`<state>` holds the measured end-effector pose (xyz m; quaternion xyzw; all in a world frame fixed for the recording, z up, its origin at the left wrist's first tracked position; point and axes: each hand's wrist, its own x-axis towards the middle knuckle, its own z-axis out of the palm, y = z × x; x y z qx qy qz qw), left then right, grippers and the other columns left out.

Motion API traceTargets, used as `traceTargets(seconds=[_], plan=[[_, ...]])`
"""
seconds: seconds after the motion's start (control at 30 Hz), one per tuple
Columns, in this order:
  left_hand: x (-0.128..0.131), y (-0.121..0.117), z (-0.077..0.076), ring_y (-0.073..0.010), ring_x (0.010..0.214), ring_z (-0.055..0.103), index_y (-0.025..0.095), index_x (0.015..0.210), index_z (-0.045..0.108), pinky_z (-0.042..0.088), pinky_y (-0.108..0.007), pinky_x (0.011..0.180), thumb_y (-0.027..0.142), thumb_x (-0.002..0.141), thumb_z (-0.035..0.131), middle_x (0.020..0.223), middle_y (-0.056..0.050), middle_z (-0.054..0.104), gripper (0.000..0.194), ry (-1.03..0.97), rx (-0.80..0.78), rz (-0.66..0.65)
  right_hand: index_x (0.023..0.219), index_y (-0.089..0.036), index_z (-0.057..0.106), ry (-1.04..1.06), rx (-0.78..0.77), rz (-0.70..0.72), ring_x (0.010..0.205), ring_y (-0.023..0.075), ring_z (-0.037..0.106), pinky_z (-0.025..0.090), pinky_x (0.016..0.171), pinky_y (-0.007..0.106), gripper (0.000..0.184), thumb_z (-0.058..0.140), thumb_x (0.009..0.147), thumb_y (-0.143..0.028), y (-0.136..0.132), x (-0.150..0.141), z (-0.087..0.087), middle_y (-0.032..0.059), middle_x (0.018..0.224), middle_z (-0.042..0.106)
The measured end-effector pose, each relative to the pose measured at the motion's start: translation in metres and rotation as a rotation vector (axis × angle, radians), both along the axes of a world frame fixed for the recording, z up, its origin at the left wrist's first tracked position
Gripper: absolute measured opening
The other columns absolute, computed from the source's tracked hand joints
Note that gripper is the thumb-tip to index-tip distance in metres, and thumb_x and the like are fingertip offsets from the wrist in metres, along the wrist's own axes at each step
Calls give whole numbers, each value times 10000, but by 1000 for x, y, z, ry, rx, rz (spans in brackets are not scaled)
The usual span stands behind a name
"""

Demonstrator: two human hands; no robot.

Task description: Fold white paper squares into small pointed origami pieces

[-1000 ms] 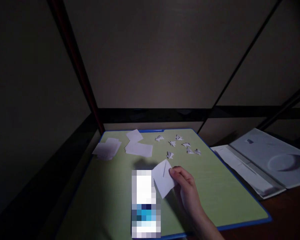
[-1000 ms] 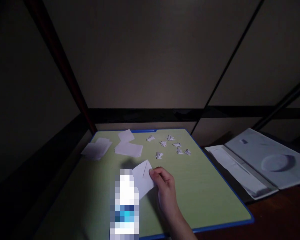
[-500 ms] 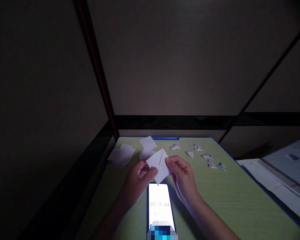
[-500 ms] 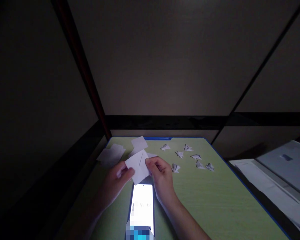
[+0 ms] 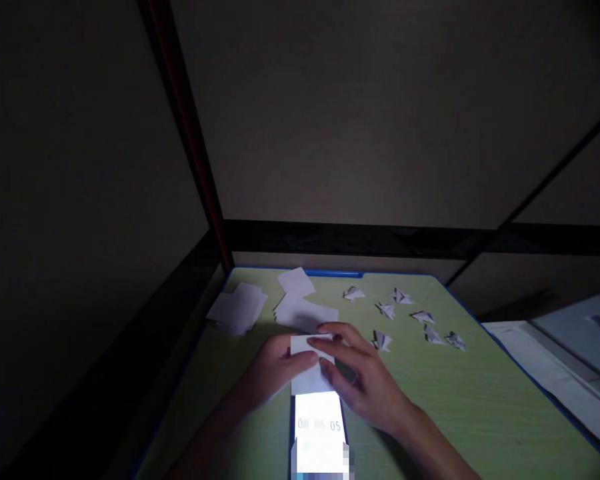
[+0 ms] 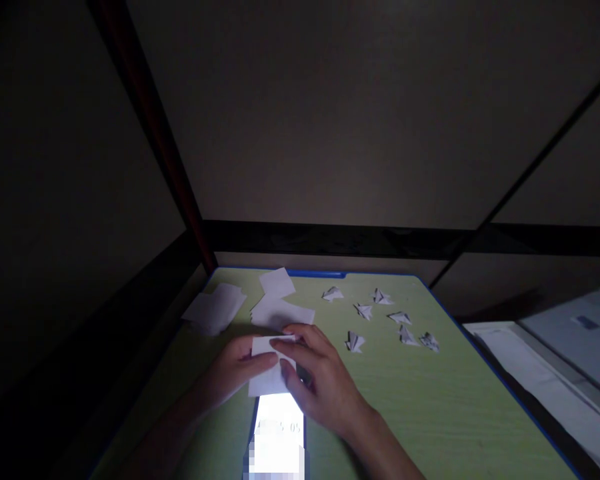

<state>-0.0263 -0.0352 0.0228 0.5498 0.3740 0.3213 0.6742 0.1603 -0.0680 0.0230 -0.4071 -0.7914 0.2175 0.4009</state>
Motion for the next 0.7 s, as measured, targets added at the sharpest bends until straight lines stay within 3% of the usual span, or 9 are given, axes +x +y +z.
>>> traceTargets(seconds=[0.23,0.37,0.47,0.53,0.6,0.63,0.7], plan=[[-6,6,-6,-136,658,595,123,907,682,413,-215,564,344,782,659,757,-27,667,255,-19,-18,86,1102,-254,663,-11,-24,-28,1100,225,551,467,934,399,279,565,863,-148,2,1,-3,88,1143,579],[-8,9,-11,-176,742,639,143,1078,633,456,-236,605,308,780,639,893,-53,687,341,28,26,121,877,-230,660,101,-92,-37,1127,238,541,443,944,411,109,617,825,-145,1,0,0,80,1140,574],[-9,10,-10,-229,986,637,168,1201,577,501,-315,818,270,797,615,1115,-103,656,418,171,299,362,783,-219,645,212,-151,-69,1133,244,542,420,954,403,41,663,805,-188,1,-1,5,78,1165,582],[-10,7,-6,-239,1210,523,196,1190,609,404,-360,1020,253,841,570,1310,-107,563,355,269,610,475,756,-211,635,311,-194,-109,1087,235,565,418,937,384,63,673,803,-228,2,-1,6,75,1121,613],[-9,2,-1,-228,1236,501,205,1105,672,347,-377,1077,243,901,476,1309,-91,576,286,292,759,360,741,-200,619,406,-264,-155,926,206,604,451,829,342,112,677,801,-275,4,-1,6,59,946,652],[-8,-1,0,-228,1156,555,196,1063,693,395,-370,1030,247,894,481,1197,-96,643,275,286,783,293,734,-195,611,448,-310,-177,812,185,602,458,742,314,143,685,792,-302,5,-1,5,43,837,645],[-4,-6,3,-243,1037,602,176,1008,706,450,-362,941,246,811,594,1050,-98,690,237,335,776,298,722,-183,600,533,-393,-204,643,145,549,426,598,269,206,714,759,-350,7,-1,3,8,687,598]])
